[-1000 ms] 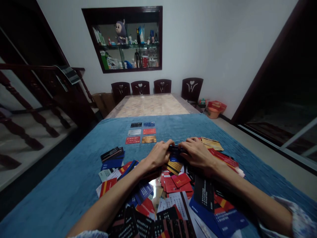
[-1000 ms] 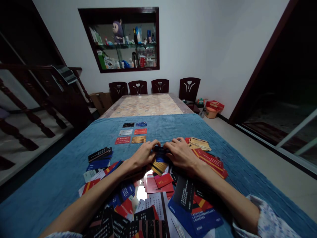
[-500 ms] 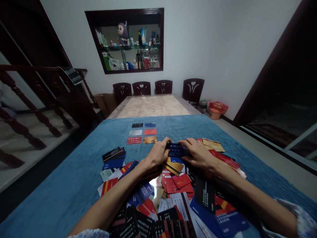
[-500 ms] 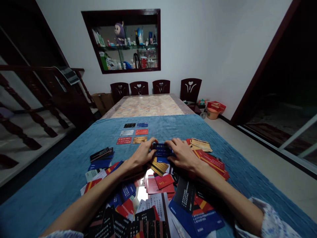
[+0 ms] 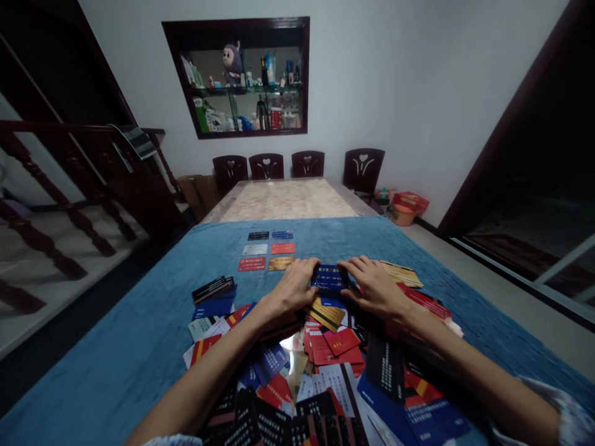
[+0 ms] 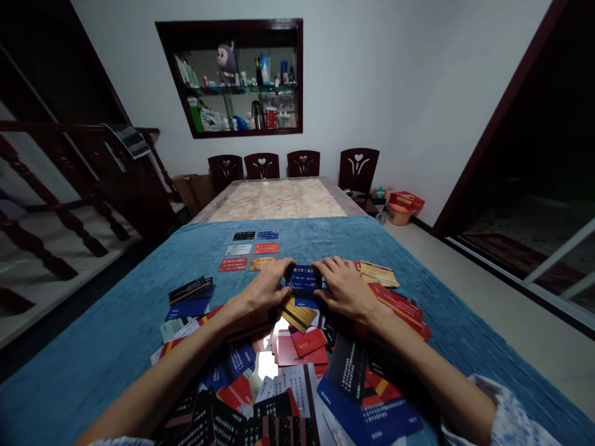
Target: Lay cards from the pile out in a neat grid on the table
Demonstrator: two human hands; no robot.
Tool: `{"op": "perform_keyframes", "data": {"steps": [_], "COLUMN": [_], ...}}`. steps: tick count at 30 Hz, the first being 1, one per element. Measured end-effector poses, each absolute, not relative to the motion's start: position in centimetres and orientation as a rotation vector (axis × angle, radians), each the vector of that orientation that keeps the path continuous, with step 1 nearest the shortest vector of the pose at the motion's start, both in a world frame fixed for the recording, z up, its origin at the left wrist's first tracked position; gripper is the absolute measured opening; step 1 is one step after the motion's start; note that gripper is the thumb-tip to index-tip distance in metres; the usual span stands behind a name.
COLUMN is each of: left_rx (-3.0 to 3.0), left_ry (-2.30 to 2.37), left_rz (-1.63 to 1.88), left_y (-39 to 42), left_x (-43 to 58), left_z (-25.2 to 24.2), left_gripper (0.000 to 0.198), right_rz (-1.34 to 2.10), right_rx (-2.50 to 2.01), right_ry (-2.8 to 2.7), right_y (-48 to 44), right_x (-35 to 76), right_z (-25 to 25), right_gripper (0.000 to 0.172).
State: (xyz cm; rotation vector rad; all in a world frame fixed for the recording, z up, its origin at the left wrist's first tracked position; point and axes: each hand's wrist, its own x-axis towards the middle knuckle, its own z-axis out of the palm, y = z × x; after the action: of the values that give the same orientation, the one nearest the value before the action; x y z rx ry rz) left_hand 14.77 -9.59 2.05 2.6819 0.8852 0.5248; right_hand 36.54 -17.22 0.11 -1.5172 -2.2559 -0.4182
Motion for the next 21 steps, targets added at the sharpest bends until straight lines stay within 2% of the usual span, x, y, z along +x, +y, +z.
{"op": "perform_keyframes", "data": {"steps": [5, 9, 21], "left_rx": [2.788, 2.856, 2.985], "left_ry": [0.896, 0.927, 1.002], "left_rz": [0.465, 0.414, 0.342], "left_y": [-9.4, -8.9, -4.7], "left_x": [14.5, 13.8, 12.1], "left_z": [2.7, 3.7, 5.6], "left_gripper": [0.049, 0.046, 0.037], "right_rz": [-0.422, -0.401, -0.361], "right_rx": [-1.486, -1.466, -1.505], "right_ry": [-2.254, -2.289, -2.435], "right_y": [-17.0, -16.0, -9.3], "right_x": [36.4, 36.2, 34.5], "right_z": [0.8, 1.5, 3.4], "right_gripper": [0.042, 0.045, 0.041]}}
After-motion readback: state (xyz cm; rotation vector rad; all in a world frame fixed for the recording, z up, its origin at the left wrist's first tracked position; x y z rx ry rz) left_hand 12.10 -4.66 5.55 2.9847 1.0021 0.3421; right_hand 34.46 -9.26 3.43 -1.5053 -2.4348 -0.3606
